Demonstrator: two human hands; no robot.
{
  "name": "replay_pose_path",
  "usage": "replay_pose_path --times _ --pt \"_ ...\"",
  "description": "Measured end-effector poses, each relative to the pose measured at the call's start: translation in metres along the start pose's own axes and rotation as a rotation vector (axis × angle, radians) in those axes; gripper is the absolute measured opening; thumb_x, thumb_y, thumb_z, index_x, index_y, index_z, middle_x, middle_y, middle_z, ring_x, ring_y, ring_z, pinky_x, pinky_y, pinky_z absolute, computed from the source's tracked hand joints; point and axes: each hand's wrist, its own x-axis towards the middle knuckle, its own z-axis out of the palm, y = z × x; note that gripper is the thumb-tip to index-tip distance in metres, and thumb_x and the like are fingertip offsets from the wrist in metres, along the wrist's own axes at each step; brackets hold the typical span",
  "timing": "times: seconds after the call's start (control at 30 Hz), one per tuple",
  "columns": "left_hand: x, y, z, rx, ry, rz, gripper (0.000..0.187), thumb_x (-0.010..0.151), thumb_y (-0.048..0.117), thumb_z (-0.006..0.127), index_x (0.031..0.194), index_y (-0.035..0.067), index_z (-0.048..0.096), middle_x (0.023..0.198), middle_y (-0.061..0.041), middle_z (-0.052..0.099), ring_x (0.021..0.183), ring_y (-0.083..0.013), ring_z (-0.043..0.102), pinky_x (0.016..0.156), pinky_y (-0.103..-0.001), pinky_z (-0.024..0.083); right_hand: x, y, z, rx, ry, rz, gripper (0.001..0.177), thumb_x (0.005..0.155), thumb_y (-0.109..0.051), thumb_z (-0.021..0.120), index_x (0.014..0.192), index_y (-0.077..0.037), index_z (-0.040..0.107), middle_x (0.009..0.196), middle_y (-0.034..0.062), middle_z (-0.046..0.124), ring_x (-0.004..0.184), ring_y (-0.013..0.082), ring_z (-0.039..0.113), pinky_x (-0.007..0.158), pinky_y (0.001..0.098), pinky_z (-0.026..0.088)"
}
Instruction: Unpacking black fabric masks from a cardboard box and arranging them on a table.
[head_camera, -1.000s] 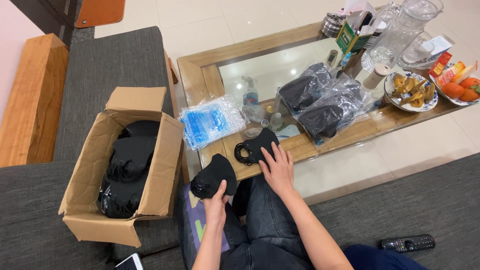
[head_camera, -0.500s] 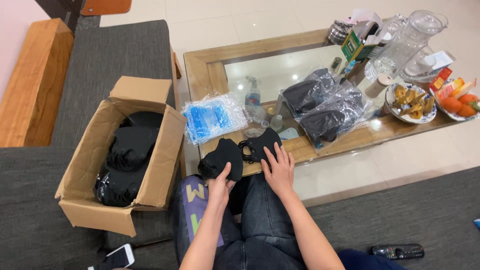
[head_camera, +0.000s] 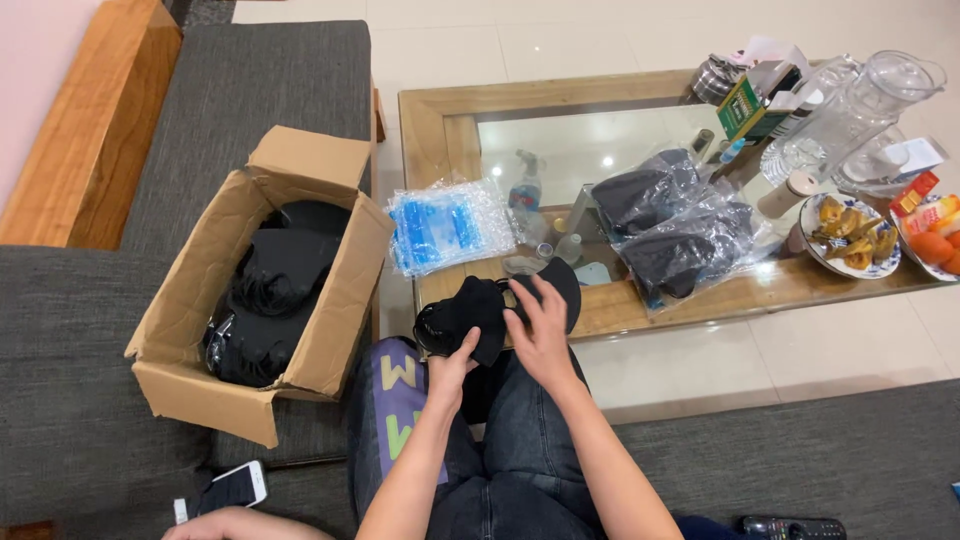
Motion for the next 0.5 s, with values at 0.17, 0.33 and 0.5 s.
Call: replay_pose_path --times 0.17,0.33,0.5 --pt "0.013 -0.014 -0.005 -0.002 0.039 -0.014 0.087 0.073 0.032 0.099 0.144 0.003 0.060 0.135 -0.016 0.068 0.116 -0.0292 0.068 0.087 -0.045 0.061 0.024 -0.033 0.005 0.184 -0.092 0.079 0.040 0.103 -0.031 0.063 0.141 -0.021 0.063 0.150 0.0152 0.045 0.148 0.0397 0.031 0.118 0.0576 0.027" --pt "0.013 -0.012 -0.006 -0.020 0.015 -0.025 0.086 0.070 0.033 0.101 0.142 0.004 0.062 0.131 -0.016 0.071 0.114 -0.0301 0.069 0.085 -0.044 0.063 0.028 -0.051 0.001 0.242 -0.187 0.133 0.036 0.100 -0.021 0.066 0.135 -0.013 0.064 0.150 0.0205 0.040 0.149 0.0470 0.021 0.117 0.0633 0.026" --pt "0.012 -0.008 -0.010 -0.022 -0.010 -0.024 0.086 0.067 0.037 0.103 0.136 0.002 0.066 0.123 -0.017 0.074 0.108 -0.0280 0.072 0.079 -0.040 0.064 0.021 -0.035 0.010 0.139 -0.075 0.080 0.011 0.095 -0.024 0.075 0.104 -0.022 0.069 0.117 -0.0019 0.051 0.129 0.0232 0.039 0.106 0.0385 0.040"
